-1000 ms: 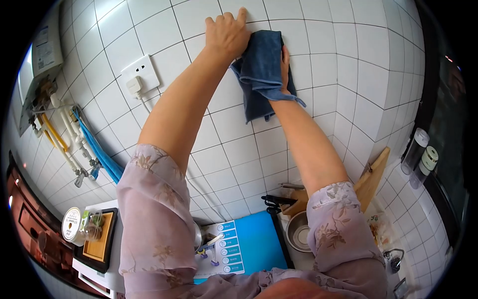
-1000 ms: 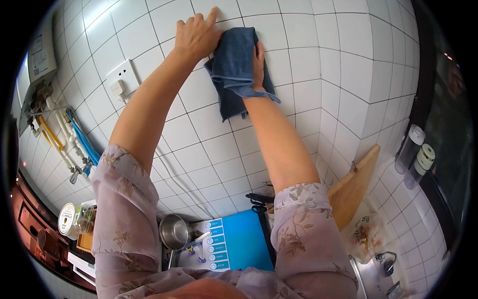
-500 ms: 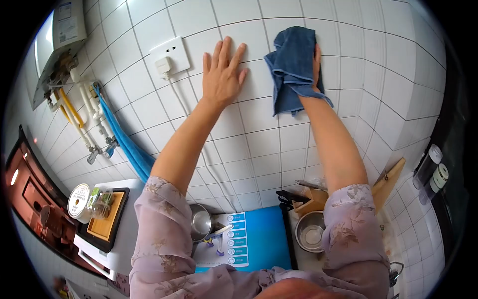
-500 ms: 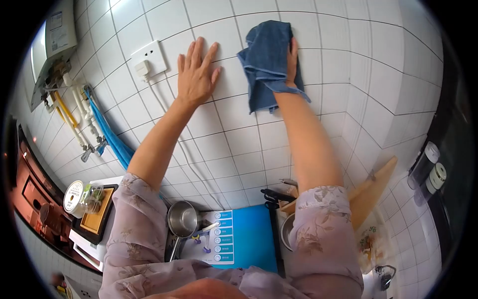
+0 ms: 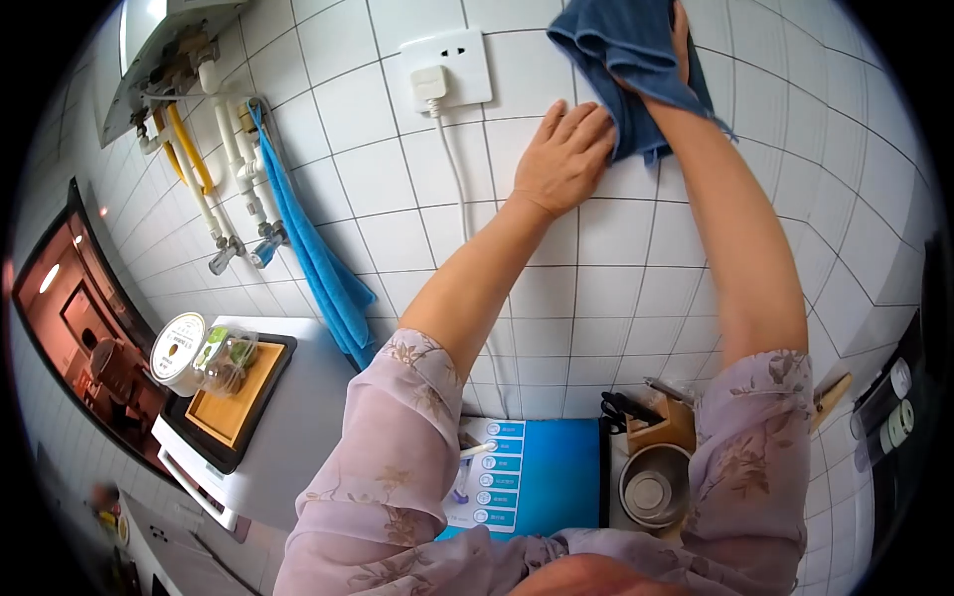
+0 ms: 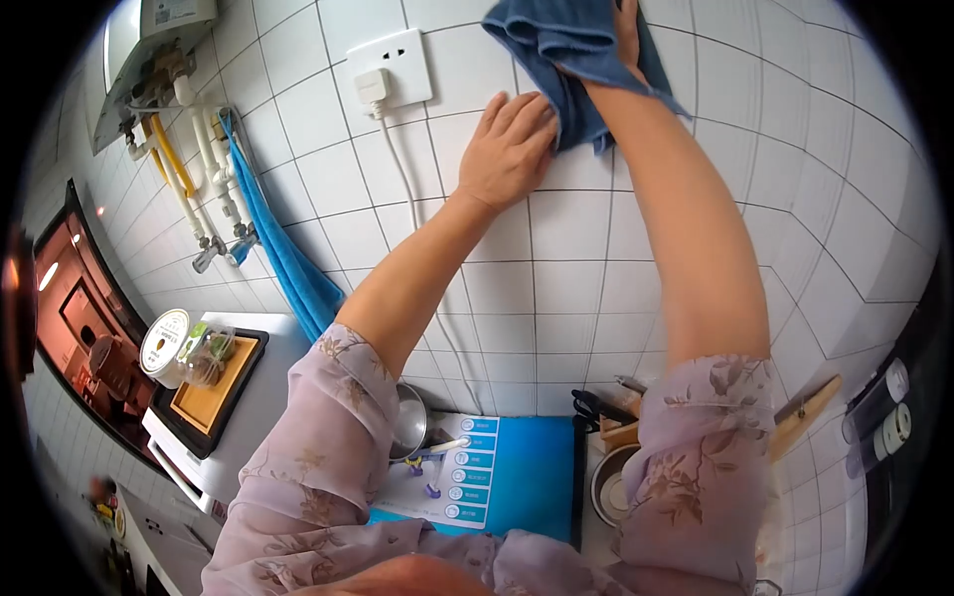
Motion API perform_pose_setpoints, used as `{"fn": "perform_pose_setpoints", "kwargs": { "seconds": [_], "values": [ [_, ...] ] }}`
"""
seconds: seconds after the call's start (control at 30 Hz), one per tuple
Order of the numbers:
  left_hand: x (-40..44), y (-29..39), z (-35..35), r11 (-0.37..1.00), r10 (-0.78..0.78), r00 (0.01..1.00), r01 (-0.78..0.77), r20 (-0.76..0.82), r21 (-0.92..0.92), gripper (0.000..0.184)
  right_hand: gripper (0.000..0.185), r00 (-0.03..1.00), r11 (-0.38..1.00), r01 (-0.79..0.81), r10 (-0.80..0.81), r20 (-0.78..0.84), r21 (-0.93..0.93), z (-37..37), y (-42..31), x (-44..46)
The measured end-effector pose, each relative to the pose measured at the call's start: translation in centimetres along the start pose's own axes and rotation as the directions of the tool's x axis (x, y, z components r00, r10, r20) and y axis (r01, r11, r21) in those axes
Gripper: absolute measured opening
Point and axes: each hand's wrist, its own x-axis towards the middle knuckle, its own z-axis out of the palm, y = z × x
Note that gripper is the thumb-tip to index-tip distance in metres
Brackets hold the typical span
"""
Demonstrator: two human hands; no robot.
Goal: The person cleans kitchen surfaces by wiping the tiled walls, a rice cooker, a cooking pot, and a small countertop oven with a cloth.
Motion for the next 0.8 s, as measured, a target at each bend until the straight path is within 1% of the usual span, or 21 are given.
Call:
{"fn": "perform_pose_setpoints", "kwargs": {
  "seconds": [0.03, 0.07, 0.1, 0.13, 0.17, 0.2, 0.23, 0.27, 0.3, 0.33, 0.37, 0.4, 0.43, 0.47, 0.53, 0.57, 0.6, 0.63, 0.7, 0.77, 0.8],
  "values": [
    [0.1, -0.1, 0.1, 0.999, 0.040, 0.998, -0.040, -0.044, -0.003, 0.026, 0.049, 0.992, 1.000, 0.015, -0.012, -0.128, 0.021, 1.9, -0.3, 0.6],
    [0.0, -0.2, 0.1, 0.999, 0.035, 0.999, -0.035, -0.031, 0.000, 0.026, 0.050, 0.969, 0.999, 0.023, -0.012, -0.245, 0.044, 2.3, -0.9, 0.9],
    [-0.3, -0.1, 0.0, 0.999, 0.044, 0.999, -0.044, -0.005, -0.003, 0.022, 0.052, 0.979, 0.999, 0.029, -0.020, -0.205, 0.039, 2.7, -1.4, 1.2],
    [-0.2, -0.2, 0.0, 0.999, 0.052, 0.999, -0.052, 0.011, 0.002, 0.019, 0.052, 0.979, 0.998, 0.035, -0.023, -0.202, 0.054, 2.9, -1.5, 1.4],
    [0.0, -0.2, -0.1, 0.998, 0.050, 0.999, -0.051, -0.022, -0.022, 0.017, 0.053, 0.987, 0.995, 0.055, -0.042, -0.156, 0.078, 1.9, -1.6, 1.3],
    [-0.1, -0.2, 0.0, 0.999, 0.034, 0.999, -0.034, -0.001, -0.025, 0.017, 0.054, 0.993, 0.992, 0.072, -0.061, -0.103, 0.103, 1.1, -1.8, 0.9],
    [-0.1, -0.3, 0.2, 0.999, 0.033, 0.999, -0.033, -0.019, -0.024, 0.017, 0.054, 0.978, 0.992, 0.128, -0.129, -0.163, -0.018, 0.7, -2.2, 0.4],
    [-0.3, -0.1, 0.3, 0.999, 0.032, 0.999, -0.033, -0.040, -0.025, 0.017, 0.054, 0.981, 0.991, 0.131, -0.130, -0.145, -0.007, 0.3, -2.4, -0.3],
    [-0.5, 0.3, 0.4, 0.997, 0.007, 0.996, -0.014, -0.093, -0.075, 0.018, 0.054, 0.985, 0.980, 0.141, -0.124, -0.122, 0.139, -0.3, -2.5, -1.1],
    [-1.2, 0.9, 0.1, 0.996, 0.002, 0.997, -0.009, -0.082, -0.085, 0.018, 0.054, 0.988, 0.950, 0.143, -0.119, -0.099, 0.279, -1.2, -2.5, -1.9],
    [-2.2, 1.7, -0.5, 0.987, -0.039, 0.999, 0.041, 0.017, -0.153, 0.017, 0.055, 0.992, 0.951, 0.068, -0.034, -0.119, 0.300, -2.2, -3.2, -3.1],
    [-3.3, 2.5, -1.0, 0.972, -0.073, 0.991, 0.096, 0.110, -0.213, 0.017, 0.059, 0.984, 0.902, 0.177, -0.150, -0.100, 0.393, -2.2, -2.9, -3.6],
    [-4.8, 3.6, -1.7, 0.973, -0.077, 0.976, 0.118, 0.204, -0.197, 0.020, 0.059, 0.981, 0.886, 0.184, -0.136, -0.141, 0.426, -1.6, -3.0, -4.7],
    [-6.1, 5.0, -2.8, 0.954, -0.112, 0.970, 0.166, 0.217, -0.249, 0.022, 0.060, 0.976, 0.870, 0.190, -0.118, -0.182, 0.456, -1.1, -3.3, -5.9],
    [-7.5, 7.5, -5.6, 0.919, -0.145, 0.953, 0.229, 0.265, -0.321, 0.027, 0.061, 0.983, 0.876, 0.167, -0.110, -0.150, 0.452, -2.5, -4.4, -7.9],
    [-8.0, 8.4, -7.0, 0.905, -0.141, 0.943, 0.247, 0.303, -0.346, 0.027, 0.050, 0.973, 0.901, 0.180, -0.104, -0.207, 0.395, -2.9, -5.0, -9.1],
    [-8.1, 9.4, -8.2, 0.899, -0.128, 0.944, 0.240, 0.305, -0.367, 0.027, 0.061, 0.970, 0.984, 0.153, -0.168, 0.177, 0.093, -1.2, -5.8, -10.6],
    [-8.0, 10.3, -9.5, 0.888, -0.131, 0.936, 0.258, 0.328, -0.381, 0.027, 0.057, 0.977, 0.976, 0.174, -0.188, 0.105, 0.132, -0.3, -6.2, -12.6],
    [-7.8, 11.7, -11.6, 0.873, -0.132, 0.927, 0.276, 0.351, -0.403, 0.028, 0.054, 0.978, 0.971, 0.204, -0.208, 0.018, 0.121, 1.8, -7.2, -16.4],
    [-7.6, 12.7, -13.4, 0.855, -0.131, 0.923, 0.290, 0.363, -0.429, 0.029, 0.046, 0.989, 0.957, 0.104, -0.129, 0.076, 0.271, 2.4, -7.5, -19.8],
    [-7.6, 13.0, -14.4, 0.850, -0.118, 0.922, 0.286, 0.369, -0.443, 0.029, 0.040, 0.985, 0.956, 0.075, -0.115, 0.129, 0.282, 0.5, -7.1, -20.9]
  ]
}}
